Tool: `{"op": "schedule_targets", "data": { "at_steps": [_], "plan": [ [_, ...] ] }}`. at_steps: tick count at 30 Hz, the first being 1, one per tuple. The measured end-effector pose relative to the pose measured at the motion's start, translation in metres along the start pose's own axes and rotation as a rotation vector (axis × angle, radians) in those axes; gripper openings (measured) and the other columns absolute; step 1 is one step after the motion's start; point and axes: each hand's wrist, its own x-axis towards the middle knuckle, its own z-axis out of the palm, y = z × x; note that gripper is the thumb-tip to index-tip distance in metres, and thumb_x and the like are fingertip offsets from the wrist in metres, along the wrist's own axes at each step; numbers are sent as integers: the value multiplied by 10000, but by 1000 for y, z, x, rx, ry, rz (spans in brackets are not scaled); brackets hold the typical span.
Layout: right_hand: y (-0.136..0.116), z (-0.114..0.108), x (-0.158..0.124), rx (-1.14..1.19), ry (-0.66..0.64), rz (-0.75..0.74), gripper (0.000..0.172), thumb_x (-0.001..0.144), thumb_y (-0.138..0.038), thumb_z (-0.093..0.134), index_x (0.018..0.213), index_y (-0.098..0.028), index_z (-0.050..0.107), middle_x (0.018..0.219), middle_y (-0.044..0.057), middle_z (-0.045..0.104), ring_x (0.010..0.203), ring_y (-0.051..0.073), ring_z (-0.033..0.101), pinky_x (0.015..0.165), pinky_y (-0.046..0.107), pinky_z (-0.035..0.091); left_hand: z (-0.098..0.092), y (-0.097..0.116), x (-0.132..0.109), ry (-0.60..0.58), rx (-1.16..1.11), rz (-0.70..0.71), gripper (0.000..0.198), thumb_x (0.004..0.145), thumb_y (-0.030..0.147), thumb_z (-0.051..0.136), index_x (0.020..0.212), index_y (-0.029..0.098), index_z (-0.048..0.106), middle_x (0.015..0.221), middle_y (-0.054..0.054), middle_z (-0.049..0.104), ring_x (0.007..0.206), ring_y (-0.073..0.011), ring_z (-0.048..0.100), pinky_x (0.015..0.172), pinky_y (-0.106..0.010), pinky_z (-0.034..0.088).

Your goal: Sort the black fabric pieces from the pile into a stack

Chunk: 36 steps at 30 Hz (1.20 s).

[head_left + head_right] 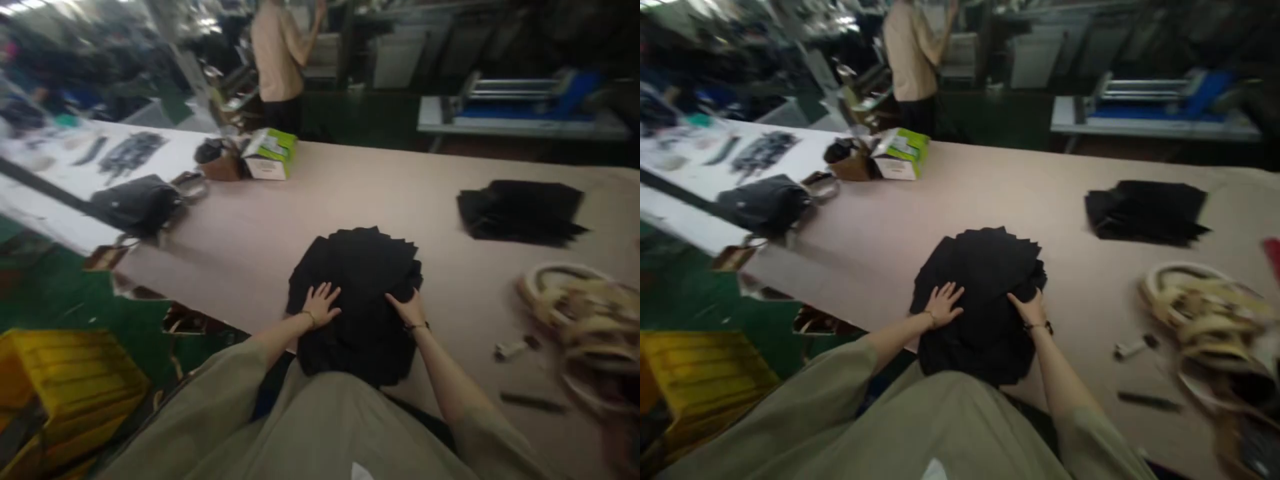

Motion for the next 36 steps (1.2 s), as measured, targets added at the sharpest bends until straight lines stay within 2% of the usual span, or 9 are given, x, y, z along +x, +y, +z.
{"op": "schedule_targets", "data": {
  "at_steps": [2,6,10,15,21,24,29,33,36],
  "plan": [
    [29,-2,-17,12,46,61,947,783,-669,516,1344,87,427,1371,286,464,1310,277,447,1007,316,321,4,1,1,-10,26,61,681,936,547,459,1546,355,226,1646,-46,179,1514,-263,112,1194,-572,85],
    [48,7,-40,189,249,90,596,866,-500,468,1004,63,609,1308,290,502,1351,273,350,1080,370,243,-1,20,-2,69,8,74,563,950,497,468,1466,281,410,1585,-60,341,1452,-258,263,1198,-520,141],
    [50,37,-62,549,213,2,307,808,-370,599,949,-104,658,1121,155,671,1113,218,575,1037,368,387,-5,64,8,227,-50,239,559,903,501,554,1379,209,520,1407,-100,543,1276,-249,467,1112,-395,342],
    [55,81,-86,703,118,62,413,724,-310,676,1097,-137,641,953,107,725,821,200,685,795,342,554,-6,105,32,164,46,263,305,922,302,522,1181,219,659,1140,-100,671,1037,-229,612,892,-323,481],
    [62,94,-82,754,165,149,466,666,-305,727,1100,-145,668,1046,123,695,867,204,663,848,371,547,-63,57,47,365,-16,-93,364,970,247,396,1304,214,538,980,-96,701,855,-240,674,766,-337,507],
    [60,95,-77,799,153,187,410,667,-318,732,1043,-166,677,1034,104,701,909,213,657,822,369,553,-79,41,40,352,41,36,321,932,137,403,1136,215,638,1110,-101,662,955,-222,661,800,-306,510],
    [53,92,-73,905,87,217,387,655,-312,747,999,-161,655,921,77,711,851,203,666,785,356,553,-33,71,15,108,-68,288,371,863,50,450,1080,225,696,1127,-74,661,981,-184,653,874,-287,520],
    [37,85,-78,953,63,116,285,718,-332,697,950,-168,678,868,64,720,837,201,671,831,366,537,10,93,-1,187,-374,265,271,854,260,626,1105,171,678,1100,-96,695,1040,-215,645,961,-353,507],
    [19,81,-89,996,-148,-151,268,833,-402,587,925,-185,714,925,65,730,887,202,674,869,368,529,19,91,-7,220,-528,203,322,780,270,692,1085,166,689,1080,-87,716,1015,-218,656,949,-359,511]
  ]
}}
